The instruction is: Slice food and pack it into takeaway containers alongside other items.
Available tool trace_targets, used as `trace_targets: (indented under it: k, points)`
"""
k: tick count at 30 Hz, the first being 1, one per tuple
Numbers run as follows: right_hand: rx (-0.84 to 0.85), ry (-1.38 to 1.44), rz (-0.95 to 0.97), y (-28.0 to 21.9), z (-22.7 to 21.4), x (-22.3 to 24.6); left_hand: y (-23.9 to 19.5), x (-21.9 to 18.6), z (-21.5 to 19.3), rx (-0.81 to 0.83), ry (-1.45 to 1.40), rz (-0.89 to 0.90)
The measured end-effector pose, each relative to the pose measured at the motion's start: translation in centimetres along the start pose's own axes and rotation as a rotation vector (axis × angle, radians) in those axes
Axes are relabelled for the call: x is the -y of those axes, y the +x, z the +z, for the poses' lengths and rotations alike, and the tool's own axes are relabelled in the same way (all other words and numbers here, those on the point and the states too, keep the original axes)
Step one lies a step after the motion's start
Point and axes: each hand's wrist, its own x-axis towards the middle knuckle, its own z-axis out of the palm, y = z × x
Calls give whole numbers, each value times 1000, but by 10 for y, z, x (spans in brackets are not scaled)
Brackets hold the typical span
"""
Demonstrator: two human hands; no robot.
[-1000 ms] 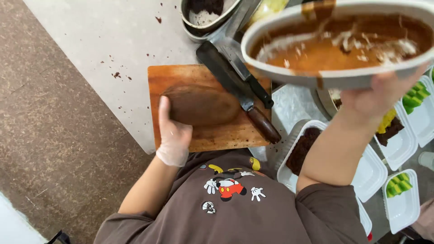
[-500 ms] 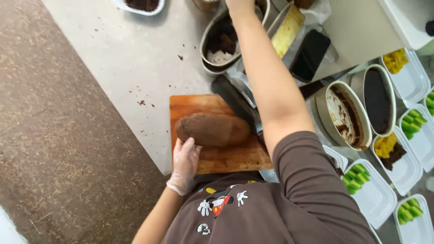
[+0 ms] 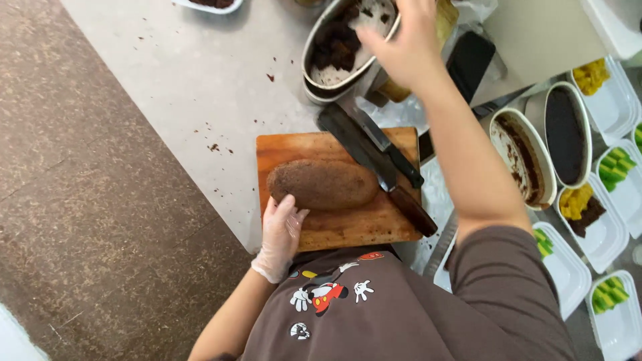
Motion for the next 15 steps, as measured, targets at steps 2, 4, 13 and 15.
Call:
trace_targets:
  k: [2,4,13,15]
  points:
    - [198,-21,-16,-46,-56,43,0,-9,9,-28,8,-52]
    - [329,-64,74,-95,-85,56,3,-24,18,-29,20,-129]
    - [723,-335,436,-245,-88,82,7,-37,56,-65,174,-282]
    - [611,-266,388,-254,-84,81,4,-27,51,-95,158,-259]
